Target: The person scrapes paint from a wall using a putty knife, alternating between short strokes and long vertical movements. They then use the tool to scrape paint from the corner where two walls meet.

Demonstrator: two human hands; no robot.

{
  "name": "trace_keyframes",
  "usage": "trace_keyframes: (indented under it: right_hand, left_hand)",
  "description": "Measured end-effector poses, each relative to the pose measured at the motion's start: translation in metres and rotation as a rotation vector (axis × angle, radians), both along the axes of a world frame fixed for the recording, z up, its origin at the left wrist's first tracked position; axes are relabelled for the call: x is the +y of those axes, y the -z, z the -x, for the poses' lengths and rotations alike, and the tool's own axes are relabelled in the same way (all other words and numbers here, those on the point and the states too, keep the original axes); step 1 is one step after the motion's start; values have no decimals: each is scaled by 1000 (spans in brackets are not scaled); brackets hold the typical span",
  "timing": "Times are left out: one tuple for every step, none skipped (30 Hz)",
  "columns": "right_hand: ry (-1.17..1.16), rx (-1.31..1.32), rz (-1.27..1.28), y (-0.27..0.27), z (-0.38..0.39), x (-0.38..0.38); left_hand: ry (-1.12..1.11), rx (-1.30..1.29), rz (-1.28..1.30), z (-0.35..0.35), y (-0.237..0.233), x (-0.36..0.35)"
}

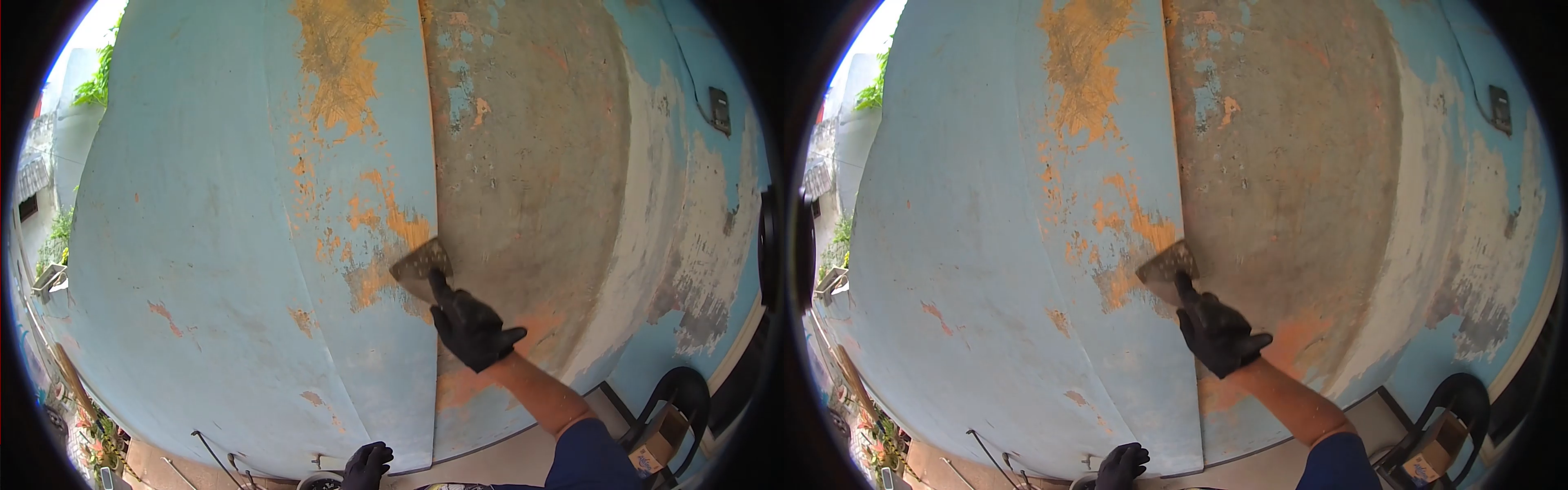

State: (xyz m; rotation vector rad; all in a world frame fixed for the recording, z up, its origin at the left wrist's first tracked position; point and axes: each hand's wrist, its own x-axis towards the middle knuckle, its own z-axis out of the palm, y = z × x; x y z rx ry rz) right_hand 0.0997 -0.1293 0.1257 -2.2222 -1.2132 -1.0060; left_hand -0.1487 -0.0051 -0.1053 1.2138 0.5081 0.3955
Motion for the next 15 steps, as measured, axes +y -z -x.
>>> trace_keyframes:
  right_hand:
    - [6, 1, -1, 22, -1, 2]
    - [-26, 22, -64, 40, -2, 4]
    - [-59, 40, -126, 50, -4, 6]
    - [-55, 42, -128, 50, -4, 9]
    - [-47, 47, -155, 51, -2, 12]
    - [-39, 56, -181, 54, 0, 15]
    - [-32, 68, -179, 53, -1, 17]
    - [-75, 59, -238, 46, -5, 19]
    - [-119, 48, -297, 41, -8, 21]
    - [-113, 53, -295, 38, -9, 22]
    - [-122, 94, -305, 36, -9, 22]
    - [-133, 132, -315, 33, -9, 23]
    - [-131, 132, -314, 31, -9, 23]
    - [-98, 114, -290, 29, -9, 24]
    - [-65, 94, -267, 26, -9, 24]
  left_hand:
    - [6, 1, -1, -4, -2, 1]
    - [26, 22, 15, -7, -3, 0]
    - [44, 42, 31, -11, -5, -1]
    - [48, 43, 30, -15, -6, -1]
    - [80, 35, 50, -17, -7, -2]
    - [112, 32, 73, -17, -6, -4]
    - [124, 26, 83, -18, -5, -6]
    - [129, 39, 88, -17, -3, -7]
    - [146, 43, 75, -16, -2, -7]
    - [163, 41, 61, -16, -2, -7]
    - [168, 45, 64, -14, -1, -6]
    - [160, 55, 87, -13, 1, -5]
    - [151, 63, 110, -12, 2, -3]
    - [152, 65, 110, -10, 5, -1]
    - [137, 64, 113, -9, 7, 1]
